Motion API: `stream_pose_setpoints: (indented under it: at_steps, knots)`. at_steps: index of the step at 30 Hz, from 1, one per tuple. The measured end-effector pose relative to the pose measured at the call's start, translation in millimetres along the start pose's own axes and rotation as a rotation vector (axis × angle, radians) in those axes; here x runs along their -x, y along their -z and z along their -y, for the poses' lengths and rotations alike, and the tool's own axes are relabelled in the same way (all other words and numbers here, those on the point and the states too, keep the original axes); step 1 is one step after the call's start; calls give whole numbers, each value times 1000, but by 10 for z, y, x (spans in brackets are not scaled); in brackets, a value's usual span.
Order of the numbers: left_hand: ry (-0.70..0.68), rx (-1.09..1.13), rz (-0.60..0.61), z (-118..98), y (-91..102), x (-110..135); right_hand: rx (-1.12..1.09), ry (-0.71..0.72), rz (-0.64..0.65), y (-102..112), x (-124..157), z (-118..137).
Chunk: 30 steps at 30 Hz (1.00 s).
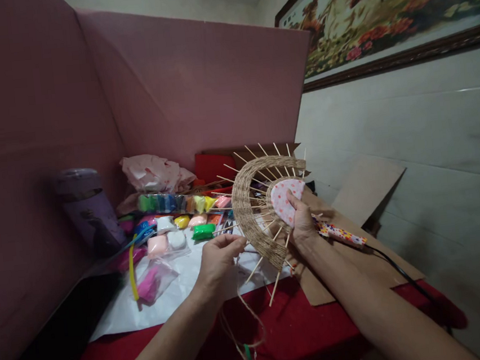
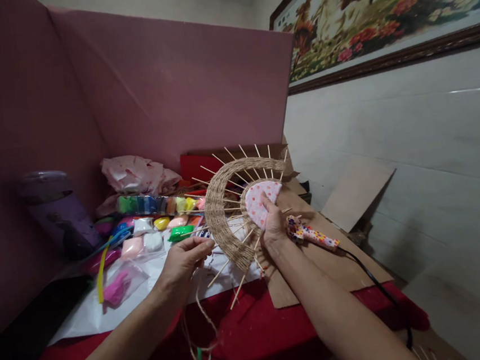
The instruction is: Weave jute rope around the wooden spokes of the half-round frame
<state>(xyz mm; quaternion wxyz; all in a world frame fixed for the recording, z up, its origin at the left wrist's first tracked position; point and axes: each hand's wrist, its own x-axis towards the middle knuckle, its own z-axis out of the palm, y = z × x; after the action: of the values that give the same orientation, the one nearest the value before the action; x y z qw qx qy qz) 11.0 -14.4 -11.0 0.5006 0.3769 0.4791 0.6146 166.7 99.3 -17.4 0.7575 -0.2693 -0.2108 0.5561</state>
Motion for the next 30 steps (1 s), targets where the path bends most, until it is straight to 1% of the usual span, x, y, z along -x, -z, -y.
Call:
stream_pose_setpoints:
  at_steps: [6,12,14,17,18,20,24,30]
  knots:
    - [-103,-127,17,33,20,-19,-13,4,13,12,-24,-13]
    - [-270,-400,-7,75,15,23,24,35,-33,5,-23,-5]
    - [-415,-561,-23,94,30,47,19,31,-27,5,-22,-6]
    - [-741,-858,-69,100,46,83,7,33,-34,12,-29,-12]
    - [-828,-940,-85,97,47,92,6,33,-42,16,-34,-15]
    - [-930,-1057,-113,88,41,104,4,30,-38,26,-45,-22]
    - [-1000,-1162,-129,77,19,113,-6,24,-6,38,-58,-31]
    - [-1079,-1213,-143,35,-18,162,-12,7,9,40,-57,-23]
